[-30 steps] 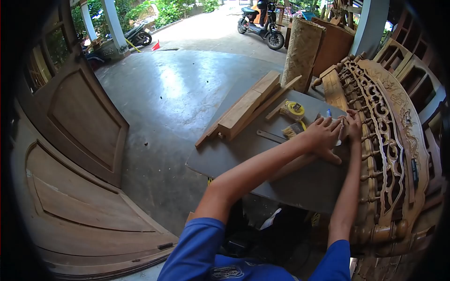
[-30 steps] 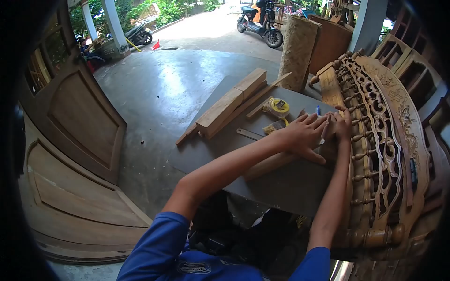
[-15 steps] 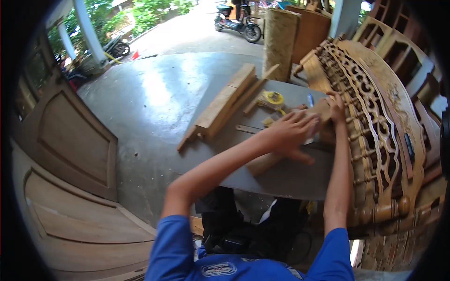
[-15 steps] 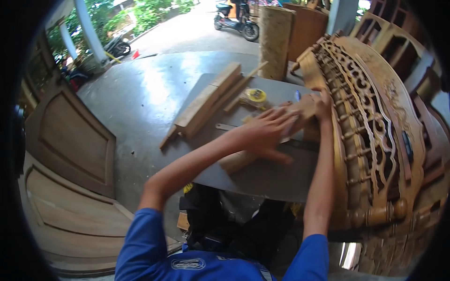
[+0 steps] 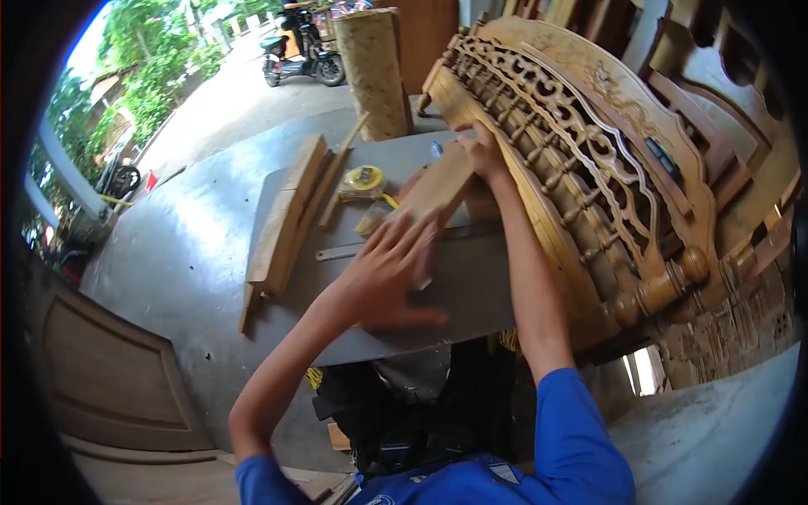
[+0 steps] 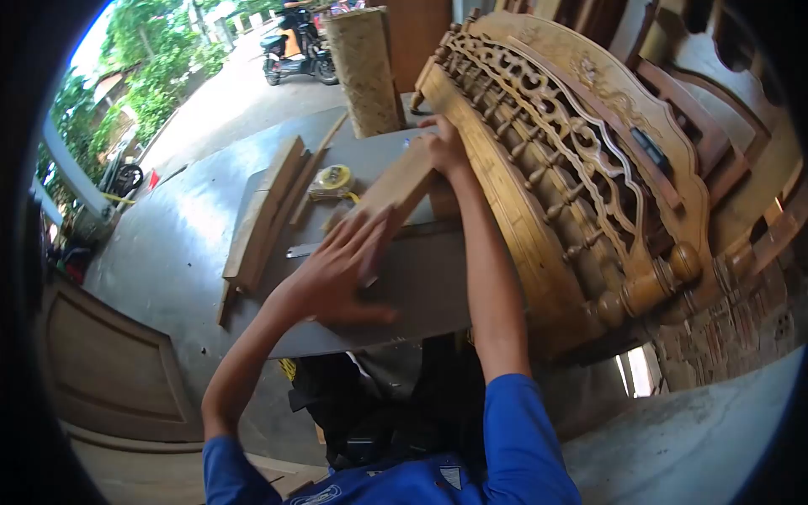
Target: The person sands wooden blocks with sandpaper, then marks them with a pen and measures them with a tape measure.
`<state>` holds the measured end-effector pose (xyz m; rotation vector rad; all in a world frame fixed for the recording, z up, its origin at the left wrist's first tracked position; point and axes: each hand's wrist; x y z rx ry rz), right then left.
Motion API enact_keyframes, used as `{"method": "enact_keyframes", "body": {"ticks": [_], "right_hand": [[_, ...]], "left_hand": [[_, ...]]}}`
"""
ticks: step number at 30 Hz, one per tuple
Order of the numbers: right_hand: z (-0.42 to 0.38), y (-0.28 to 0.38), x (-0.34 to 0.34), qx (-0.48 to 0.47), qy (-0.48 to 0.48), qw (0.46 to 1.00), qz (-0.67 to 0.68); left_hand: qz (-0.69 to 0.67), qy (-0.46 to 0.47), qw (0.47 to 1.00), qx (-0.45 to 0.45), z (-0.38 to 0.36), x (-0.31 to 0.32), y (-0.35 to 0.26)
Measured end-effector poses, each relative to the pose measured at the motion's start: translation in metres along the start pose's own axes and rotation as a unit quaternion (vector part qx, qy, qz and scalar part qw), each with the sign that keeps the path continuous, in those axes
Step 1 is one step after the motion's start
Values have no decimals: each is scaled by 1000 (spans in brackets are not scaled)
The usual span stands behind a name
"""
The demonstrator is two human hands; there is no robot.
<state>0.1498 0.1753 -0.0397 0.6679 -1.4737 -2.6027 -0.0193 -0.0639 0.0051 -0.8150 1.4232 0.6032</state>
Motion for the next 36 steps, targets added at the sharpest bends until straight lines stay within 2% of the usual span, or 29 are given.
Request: {"method": "enact_keyframes", "body": {"ticks": [1, 3, 5, 6, 8, 10, 12, 15, 17, 18, 20, 21, 23, 24, 27, 29, 31, 34, 36], "right_hand": [[5, -11, 2, -15, -4, 1000, 5], [5, -12, -2, -12, 14, 1000, 13], [7, -8, -6, 18, 5, 1000, 18], [2, -7, -6, 42, 2, 999, 22], [0, -3, -5, 49, 2, 998, 41], [2, -7, -4, 44, 7, 996, 71], [8, -7, -2, 40, 12, 998, 42], [-2, 7, 3, 63, 26, 997, 43], [2, -9, 3, 49, 23, 996, 65], [-1, -4, 0, 38, 22, 999, 5], [1, -19, -8, 8, 9, 1000, 22], [6, -26, -2, -8, 17, 999, 36], [-3, 16, -2, 126, 63, 965, 220], [-4, 14, -1, 102, 51, 974, 197], [-3, 5, -5, -5, 4, 997, -79], [-2, -9, 3, 16, 1, 1000, 12], [-9, 22, 0, 51, 21, 997, 51], [5, -16, -6, 42, 24, 997, 66], [1, -9, -5, 35, 9, 996, 86]], "left_hand": [[13, -39, 999, 30, 36, 4, 13], [32, -67, 997, 24, 84, 0, 24], [28, -83, 995, 38, 75, 2, 27], [19, -86, 995, 45, 61, 5, 21], [19, -30, 999, 4, 2, 1, 0], [-20, 34, 997, -61, -62, 0, -23], [-36, 103, 986, -122, -93, -4, -38], [7, 78, 988, -129, -70, -3, -34], [19, 0, 999, -46, -18, -2, -12], [25, -40, 999, -2, 11, -2, 1], [8, -82, 997, 2, 59, 5, 29], [14, -83, 996, -8, 56, 5, 28], [21, -80, 996, -22, 45, 7, 22], [-1, -50, 998, -30, 19, 3, 11], [-8, 29, 997, -75, -45, 1, -25], [19, 72, 991, -110, -67, 8, -39], [34, 39, 992, -112, -42, 10, -28], [39, -8, 993, -110, 29, 4, 11], [13, -29, 992, -121, 58, -1, 24]]}}
Point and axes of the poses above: each hand's wrist, its own z-axis towards the middle knuckle, its own x-axis out of the palm, y = z × x, and after that the axes turned 15 degrees about y, right-handed
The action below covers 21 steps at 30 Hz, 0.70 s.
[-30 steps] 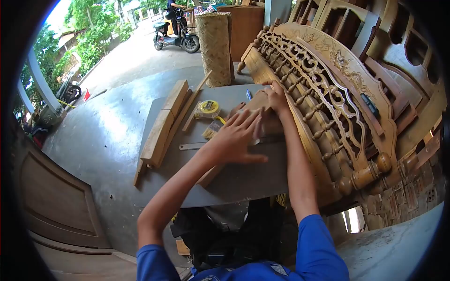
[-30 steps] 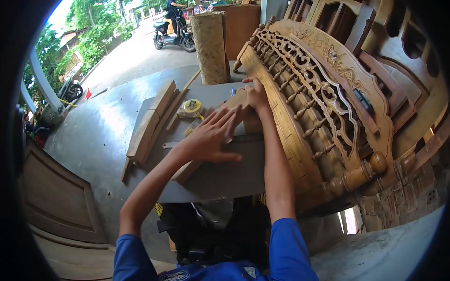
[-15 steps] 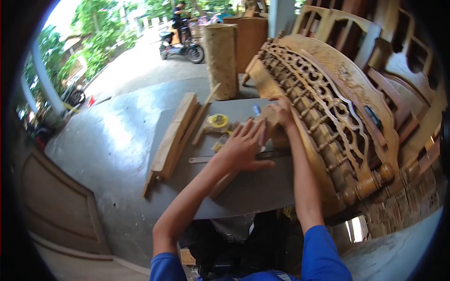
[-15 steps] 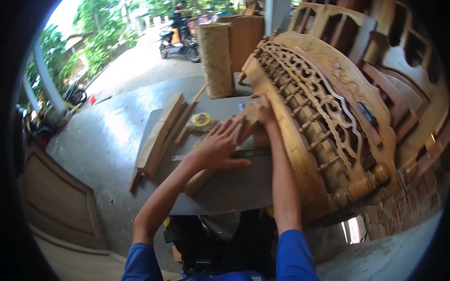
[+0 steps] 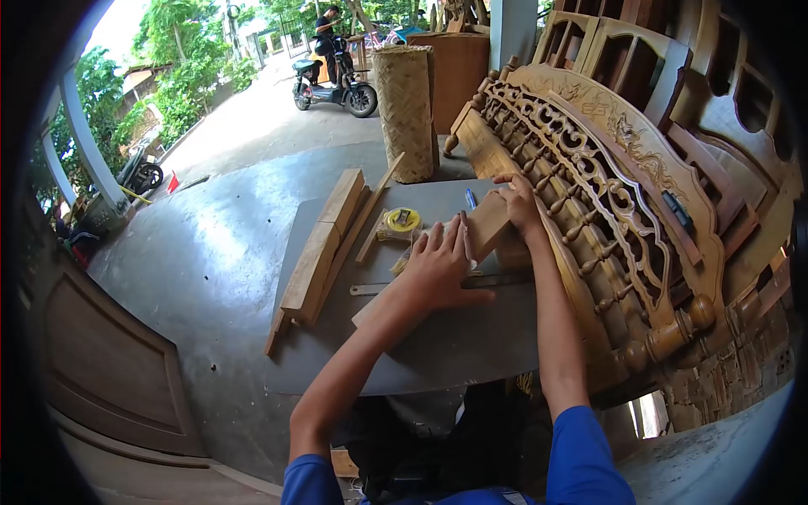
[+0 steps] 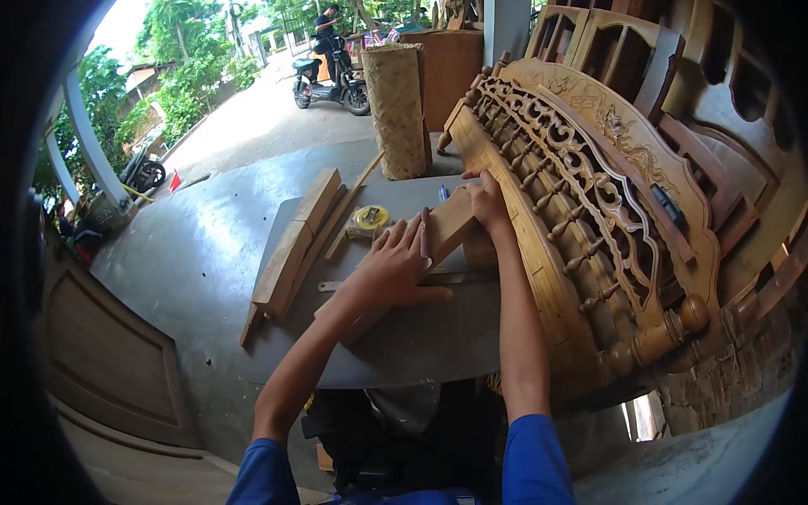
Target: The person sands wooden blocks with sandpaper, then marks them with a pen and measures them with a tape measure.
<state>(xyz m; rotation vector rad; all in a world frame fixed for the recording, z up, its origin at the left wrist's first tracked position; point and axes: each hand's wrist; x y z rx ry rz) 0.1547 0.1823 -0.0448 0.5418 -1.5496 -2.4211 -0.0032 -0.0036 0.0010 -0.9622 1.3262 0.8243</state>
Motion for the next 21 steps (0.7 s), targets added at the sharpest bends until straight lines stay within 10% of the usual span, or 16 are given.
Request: {"method": "enact_keyframes", "body": {"ticks": [21], "right_hand": [[-1, 6, 2, 29, 9, 1000, -3]], "left_hand": [[-53, 151, 975, -155, -79, -9, 5]]}}
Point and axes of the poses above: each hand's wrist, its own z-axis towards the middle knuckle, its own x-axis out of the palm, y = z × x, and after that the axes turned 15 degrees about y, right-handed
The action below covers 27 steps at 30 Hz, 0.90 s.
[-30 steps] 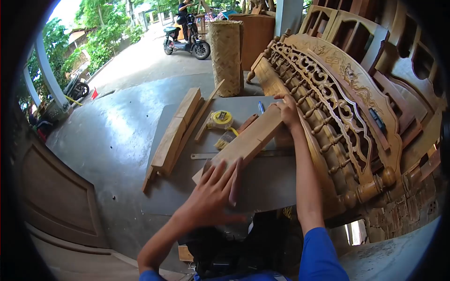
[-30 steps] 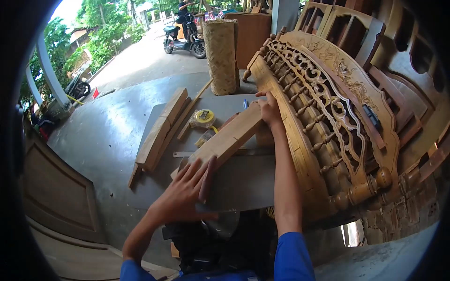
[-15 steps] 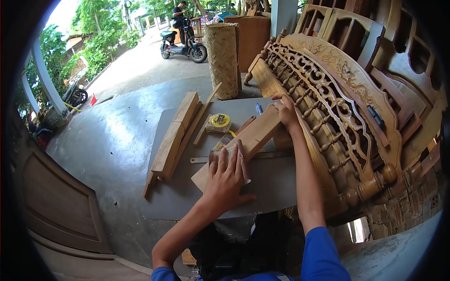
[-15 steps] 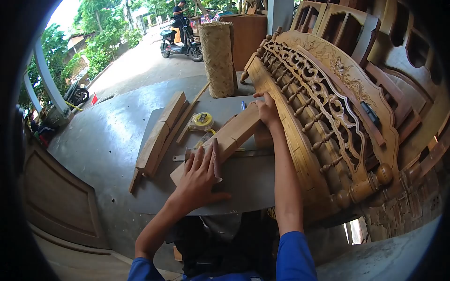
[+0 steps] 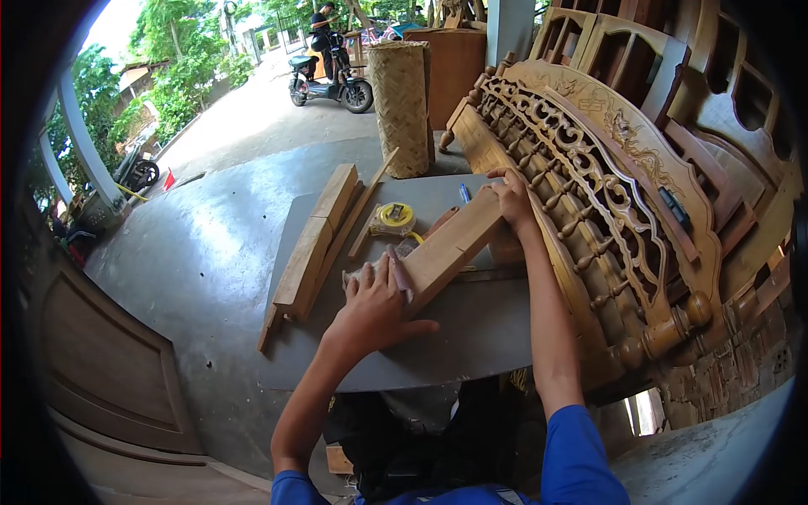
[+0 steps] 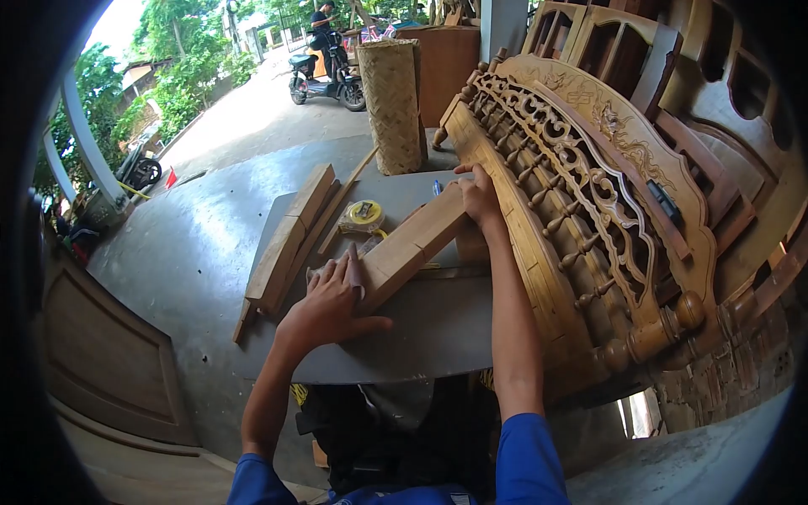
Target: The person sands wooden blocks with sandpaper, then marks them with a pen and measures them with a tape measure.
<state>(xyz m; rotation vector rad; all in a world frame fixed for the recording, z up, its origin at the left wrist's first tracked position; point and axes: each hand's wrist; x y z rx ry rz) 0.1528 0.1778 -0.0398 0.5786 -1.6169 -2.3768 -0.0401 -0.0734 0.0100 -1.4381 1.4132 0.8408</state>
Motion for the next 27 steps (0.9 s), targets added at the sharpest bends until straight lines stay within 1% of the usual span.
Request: {"method": "enact_keyframes", "body": {"ticks": [1, 4, 7, 9, 10, 12, 13, 16, 17, 19, 20, 21, 24, 25, 27], "right_hand": [[0, -1, -2, -3, -2, 1000, -8], [-1, 2, 1, -8, -2, 1000, -11], [-2, 2, 1, 0, 2, 1000, 1], [1, 1, 3, 0, 5, 1000, -14], [1, -1, 4, 3, 18, 1000, 20], [2, -2, 3, 5, 39, 995, 89], [-2, 8, 3, 12, 28, 999, 42], [7, -16, -2, -72, -38, 995, -57], [12, -27, -6, -51, -33, 995, -75], [6, -14, -1, -29, -21, 999, -13], [2, -5, 2, -19, -18, 999, 22], [0, -4, 3, -38, -34, 998, -34], [3, -6, 5, -9, 1, 998, -61], [0, -2, 6, -34, -10, 995, -90], [-6, 4, 8, -30, 12, 999, -8]], "left_hand": [[-1, -2, 1000, 4, -2, 2, 2], [64, -67, 996, 5, -2, 13, -2], [79, -108, 988, 77, -9, 19, -18], [86, -62, 991, 88, 8, 3, -25], [88, -36, 992, 89, 19, -7, -27], [77, -89, 979, 166, 69, -18, -30], [77, -119, 967, 211, 89, -21, -30], [58, -164, 942, 288, 92, -19, -26], [74, -144, 944, 289, 72, -12, -15], [91, -95, 952, 277, 8, 2, 6], [75, -61, 962, 255, -28, 8, 14], [58, -26, 971, 231, -51, 11, 19], [89, 2, 974, 208, -64, 12, 23], [112, -19, 968, 225, -50, 9, 18], [106, -76, 947, 293, 5, 2, 6]]}}
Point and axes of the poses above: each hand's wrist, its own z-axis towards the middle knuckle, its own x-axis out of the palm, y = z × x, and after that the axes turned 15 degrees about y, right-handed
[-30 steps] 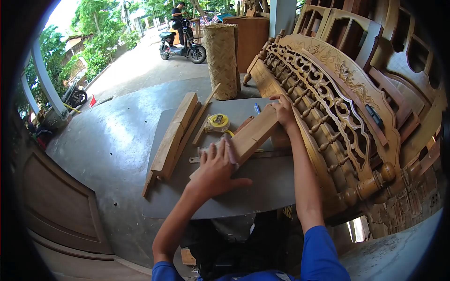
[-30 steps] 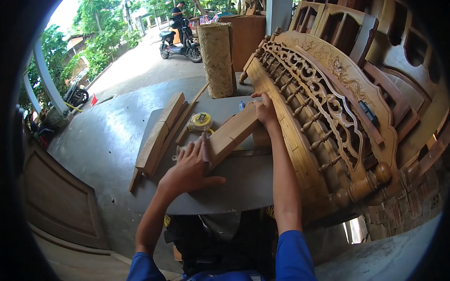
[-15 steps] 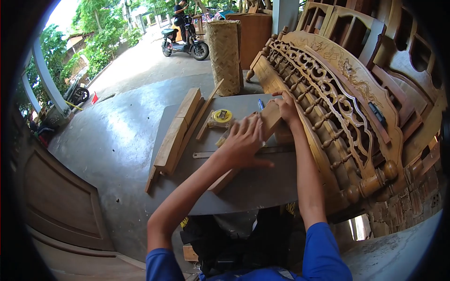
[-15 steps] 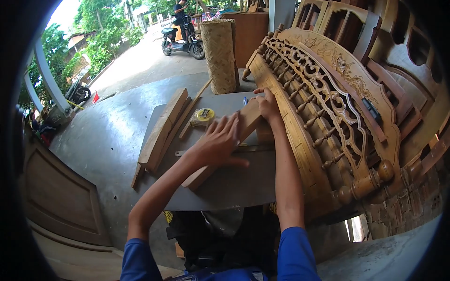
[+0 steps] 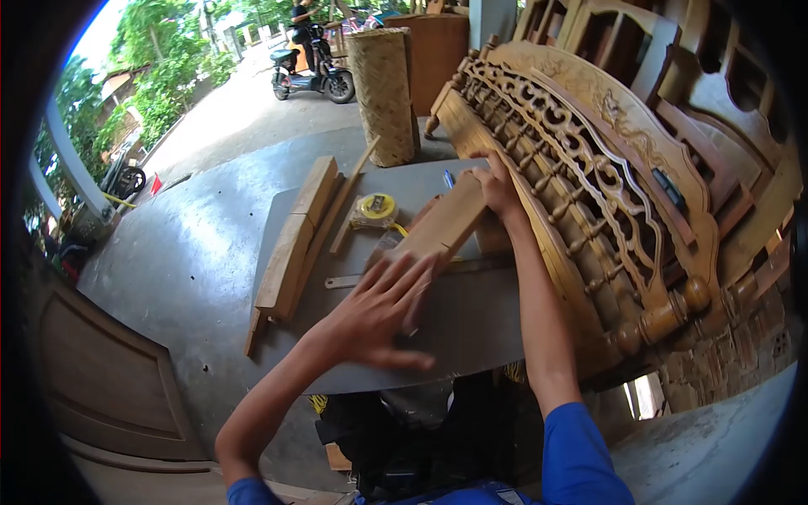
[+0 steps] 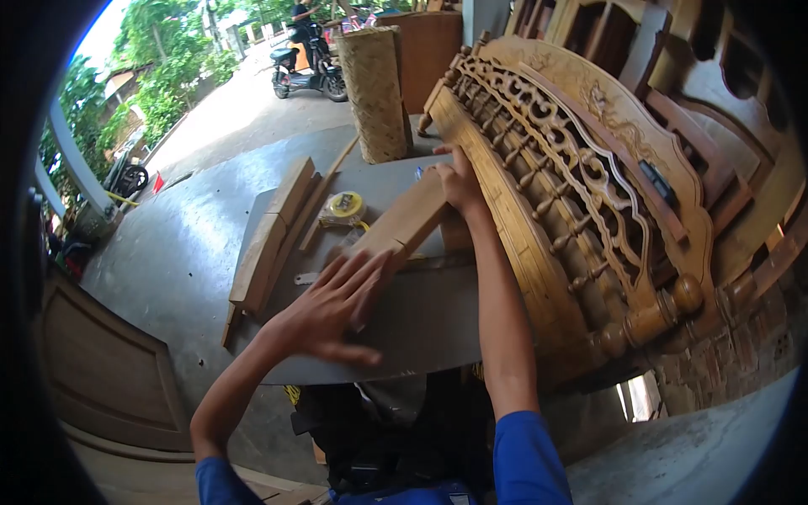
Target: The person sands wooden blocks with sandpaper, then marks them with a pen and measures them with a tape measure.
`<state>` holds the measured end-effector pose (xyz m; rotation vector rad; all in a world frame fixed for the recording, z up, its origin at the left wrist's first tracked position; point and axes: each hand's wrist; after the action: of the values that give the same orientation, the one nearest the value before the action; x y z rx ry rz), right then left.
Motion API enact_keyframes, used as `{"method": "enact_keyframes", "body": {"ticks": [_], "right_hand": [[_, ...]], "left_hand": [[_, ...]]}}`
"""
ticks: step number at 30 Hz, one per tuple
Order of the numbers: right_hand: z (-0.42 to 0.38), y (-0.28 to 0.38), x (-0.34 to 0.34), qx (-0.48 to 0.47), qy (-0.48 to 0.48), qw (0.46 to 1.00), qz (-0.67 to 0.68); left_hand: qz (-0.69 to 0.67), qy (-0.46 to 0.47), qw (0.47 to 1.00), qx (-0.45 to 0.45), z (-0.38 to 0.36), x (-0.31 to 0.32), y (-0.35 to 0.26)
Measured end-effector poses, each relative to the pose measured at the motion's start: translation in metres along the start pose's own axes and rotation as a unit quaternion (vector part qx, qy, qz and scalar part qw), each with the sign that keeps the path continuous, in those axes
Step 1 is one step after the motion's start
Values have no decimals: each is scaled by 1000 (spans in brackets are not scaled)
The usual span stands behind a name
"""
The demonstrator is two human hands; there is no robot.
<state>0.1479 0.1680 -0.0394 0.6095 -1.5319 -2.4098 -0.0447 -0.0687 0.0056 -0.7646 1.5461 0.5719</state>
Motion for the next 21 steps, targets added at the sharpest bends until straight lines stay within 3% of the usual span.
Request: {"method": "enact_keyframes", "body": {"ticks": [1, 4, 5, 8, 11, 12, 15, 18, 21], "right_hand": [[1, 2, 0, 4, 12, 999, 42], [11, -19, -13, -61, -20, 990, -123], [14, -20, -18, -40, -16, 996, -75], [2, 0, -13, 40, 10, 996, 78], [4, 1, -11, 55, 17, 995, 78], [7, -9, -11, 23, 3, 1000, 2], [0, 8, -1, 23, 4, 998, -50], [-1, 9, -1, 25, 23, 999, 4], [8, -3, -8, 15, 25, 999, 15]], "left_hand": [[-9, -29, 999, 10, 35, -1, 14], [14, -64, 998, 22, 114, -16, 32], [16, -82, 996, 15, 111, -16, 31], [4, -110, 994, 14, 72, -2, 10], [-29, -63, 997, -39, -24, 10, -24], [-44, -32, 997, -61, -47, 12, -27], [-31, 12, 994, -100, -65, 9, -30], [1, -55, 997, -52, -10, 3, -4], [-102, -88, 990, -53, 83, 2, 48]]}}
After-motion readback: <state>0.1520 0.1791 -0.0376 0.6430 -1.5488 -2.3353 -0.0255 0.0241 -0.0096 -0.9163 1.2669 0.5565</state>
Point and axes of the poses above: each hand's wrist, its own z-axis towards the middle knuckle, its own x-axis out of the palm, y = z × x, and after that the axes turned 15 degrees about y, right-handed
